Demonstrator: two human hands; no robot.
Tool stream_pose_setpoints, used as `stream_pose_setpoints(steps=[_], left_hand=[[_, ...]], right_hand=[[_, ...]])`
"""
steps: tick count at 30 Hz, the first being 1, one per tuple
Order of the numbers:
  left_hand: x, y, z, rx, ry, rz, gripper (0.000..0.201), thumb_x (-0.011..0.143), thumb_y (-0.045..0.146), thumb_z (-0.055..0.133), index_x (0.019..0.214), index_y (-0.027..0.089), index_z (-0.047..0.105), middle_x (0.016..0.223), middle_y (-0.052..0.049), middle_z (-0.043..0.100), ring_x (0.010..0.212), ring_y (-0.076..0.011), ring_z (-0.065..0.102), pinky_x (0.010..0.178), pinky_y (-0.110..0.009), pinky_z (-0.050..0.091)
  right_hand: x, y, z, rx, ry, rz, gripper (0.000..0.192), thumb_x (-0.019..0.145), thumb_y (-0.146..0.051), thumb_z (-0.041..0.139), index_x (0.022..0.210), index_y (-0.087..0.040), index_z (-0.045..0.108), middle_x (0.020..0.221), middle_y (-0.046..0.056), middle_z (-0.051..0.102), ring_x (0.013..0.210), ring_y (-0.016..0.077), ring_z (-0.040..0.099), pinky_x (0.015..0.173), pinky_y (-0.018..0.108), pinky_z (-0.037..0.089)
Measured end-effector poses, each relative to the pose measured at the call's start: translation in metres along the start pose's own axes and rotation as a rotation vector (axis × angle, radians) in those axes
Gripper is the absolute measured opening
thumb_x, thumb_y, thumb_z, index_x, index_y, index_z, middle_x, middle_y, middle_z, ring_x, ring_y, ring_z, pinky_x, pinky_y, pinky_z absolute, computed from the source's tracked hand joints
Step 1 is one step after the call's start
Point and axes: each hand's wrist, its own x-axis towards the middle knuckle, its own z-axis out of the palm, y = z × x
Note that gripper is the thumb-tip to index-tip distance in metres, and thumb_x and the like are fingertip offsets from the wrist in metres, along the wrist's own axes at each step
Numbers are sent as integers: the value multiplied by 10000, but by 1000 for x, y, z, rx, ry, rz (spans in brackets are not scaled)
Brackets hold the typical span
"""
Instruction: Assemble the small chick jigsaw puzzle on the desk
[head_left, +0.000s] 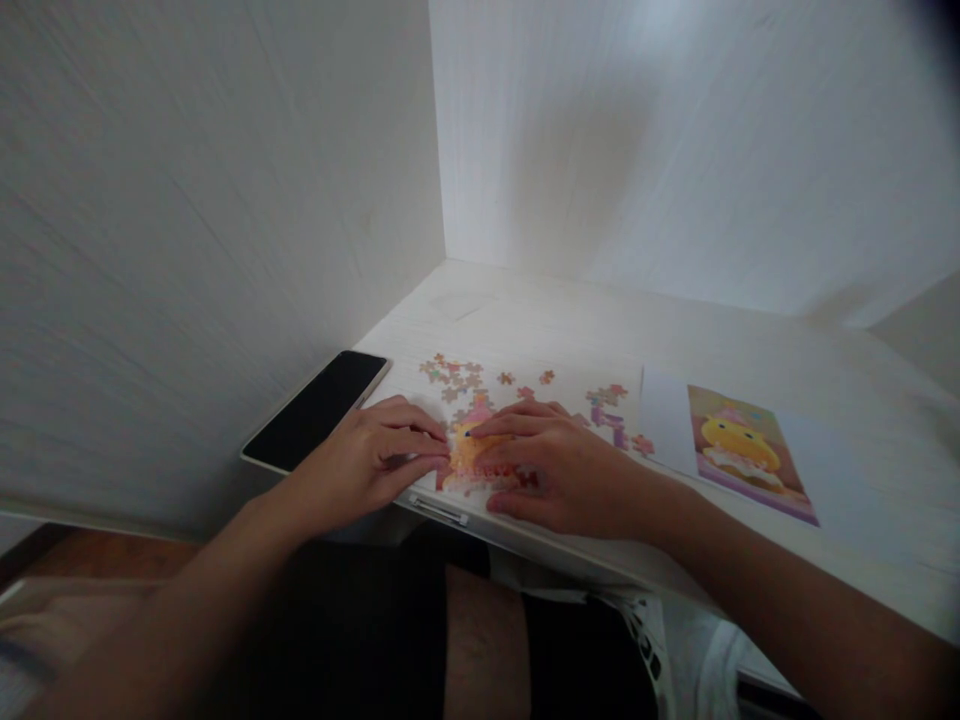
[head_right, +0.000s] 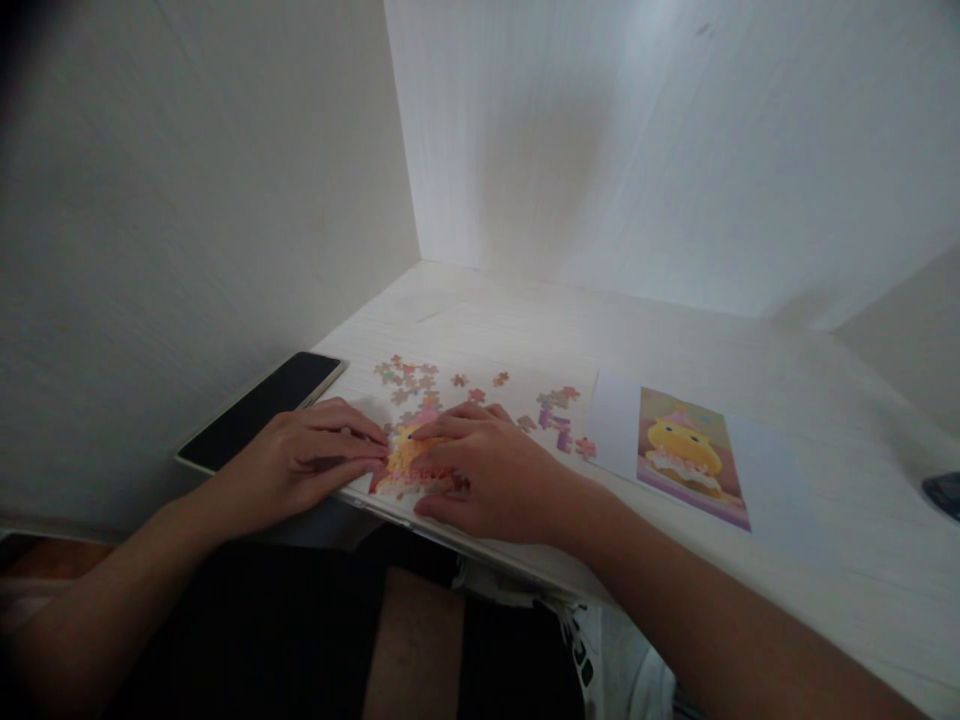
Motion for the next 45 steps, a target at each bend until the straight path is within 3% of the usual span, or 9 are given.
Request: stream_pose_setpoints(steps=[31,45], left_hand=[[-8,18,0,162,-60,-5,213,908,254,592,1085,236,709,1050,-68,652,958,-195,615,830,-343,533],[-8,9,-2,123,-87,0,228,944,208,545,1120,239,686,1156,-62,631,1063,-193,591,922,-345,508]], right_hand=[[-1,0,2,-7,5,-8,280,856,-295,650,1129,-275,709,1276,26,673,1200,236,570,1083,473,345],[-1,-1,0,-11,5,2,266,853,-293,663,1112,-278,724,1273,30,674,1190,236,575,1085,477,340]])
